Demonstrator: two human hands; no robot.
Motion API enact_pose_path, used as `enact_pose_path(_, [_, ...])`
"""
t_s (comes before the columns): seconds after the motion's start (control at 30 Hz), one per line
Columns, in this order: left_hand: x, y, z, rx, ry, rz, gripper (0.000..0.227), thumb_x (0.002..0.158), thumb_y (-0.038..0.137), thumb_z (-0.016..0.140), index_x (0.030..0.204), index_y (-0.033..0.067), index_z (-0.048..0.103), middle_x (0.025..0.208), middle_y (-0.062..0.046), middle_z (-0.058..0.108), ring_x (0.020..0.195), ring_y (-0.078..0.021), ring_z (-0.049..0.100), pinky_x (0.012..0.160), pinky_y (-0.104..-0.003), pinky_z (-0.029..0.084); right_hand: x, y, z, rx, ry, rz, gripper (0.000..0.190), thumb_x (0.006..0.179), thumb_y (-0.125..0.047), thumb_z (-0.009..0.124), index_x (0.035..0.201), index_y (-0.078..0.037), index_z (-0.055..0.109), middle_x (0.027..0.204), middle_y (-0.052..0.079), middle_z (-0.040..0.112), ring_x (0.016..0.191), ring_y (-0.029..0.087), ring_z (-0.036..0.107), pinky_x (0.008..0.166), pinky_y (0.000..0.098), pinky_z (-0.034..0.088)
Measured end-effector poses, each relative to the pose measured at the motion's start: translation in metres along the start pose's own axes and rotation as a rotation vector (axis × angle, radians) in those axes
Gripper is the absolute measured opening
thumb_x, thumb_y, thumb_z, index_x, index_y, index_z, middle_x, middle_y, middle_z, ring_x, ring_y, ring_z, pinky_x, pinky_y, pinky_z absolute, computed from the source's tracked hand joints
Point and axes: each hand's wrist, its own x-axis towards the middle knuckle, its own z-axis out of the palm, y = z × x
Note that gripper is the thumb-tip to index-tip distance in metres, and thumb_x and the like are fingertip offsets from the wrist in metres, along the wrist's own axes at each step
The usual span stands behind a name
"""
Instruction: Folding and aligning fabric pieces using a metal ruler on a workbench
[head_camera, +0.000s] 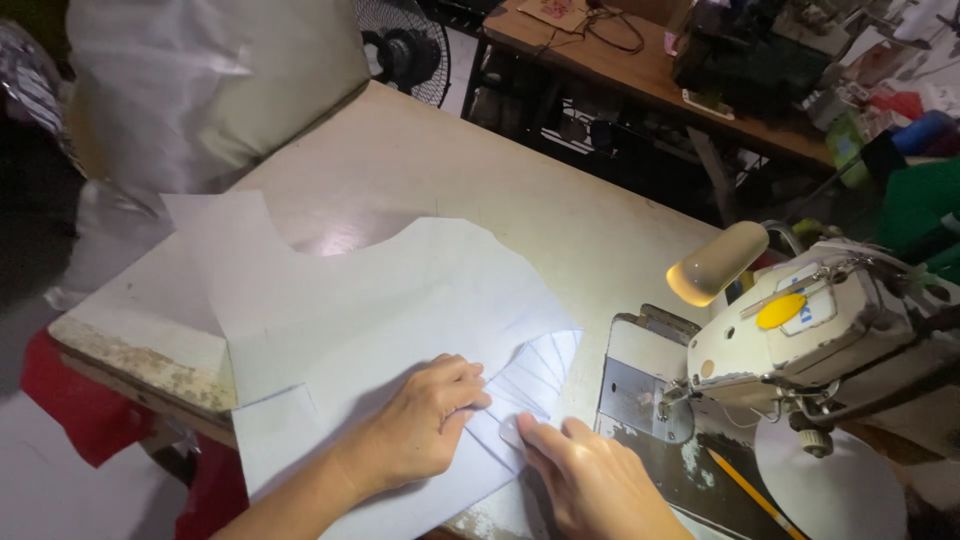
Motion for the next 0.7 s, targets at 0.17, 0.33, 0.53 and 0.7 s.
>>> enact_pose_path(0.17, [0.001,0.003,-0.005,-0.036,-0.023,0.053,0.031,0.083,-0.013,0.048,0.098,-0.0018,0.074,0.090,-0.011,0.057,0.111,-0.0346,0.066,0.108,-0.041,0.056,-0.038,0.076,-0.009,0.106,-0.182,-0.017,0.038,0.094,-0.049,0.066,0.132,-0.046,0.071,0.088,-0.009,0.071,0.076,0.012,0.071,0.070,0.0335,0.057])
enact_pose_path(0.33, [0.008,0.000,-0.027,-0.083,-0.190,0.071,0.010,0.086,0.015,0.066,0.077,0.0107,0.066,0.121,-0.015,0.065,0.106,-0.0280,0.067,0.086,-0.037,0.052,-0.064,0.090,-0.003,0.398,0.365,0.175,0.051,0.082,-0.016,0.076,0.132,-0.026,0.076,0.091,-0.001,0.083,0.084,0.012,0.075,0.078,0.0264,0.055])
enact_pose_path(0.53, [0.010,0.000,0.008,0.008,-0.060,-0.118,0.042,0.075,0.013,0.088,0.060,0.0114,0.049,0.079,-0.008,0.070,0.111,-0.0310,0.072,0.085,-0.038,0.055,-0.050,0.076,-0.008,0.293,0.557,-0.163,0.056,0.084,-0.005,0.070,0.138,-0.019,0.066,0.141,0.013,0.061,0.132,0.027,0.059,0.111,0.0418,0.047])
enact_pose_path(0.7, [0.020,0.021,-0.007,0.023,-0.229,-0.193,0.025,0.078,0.009,0.080,0.093,0.0153,0.061,0.092,0.001,0.067,0.092,-0.0185,0.060,0.084,-0.033,0.049,0.004,0.056,-0.035,0.385,0.472,-0.362,0.066,0.089,-0.004,0.064,0.151,-0.002,0.042,0.162,0.019,0.040,0.152,0.033,0.035,0.124,0.0463,0.027])
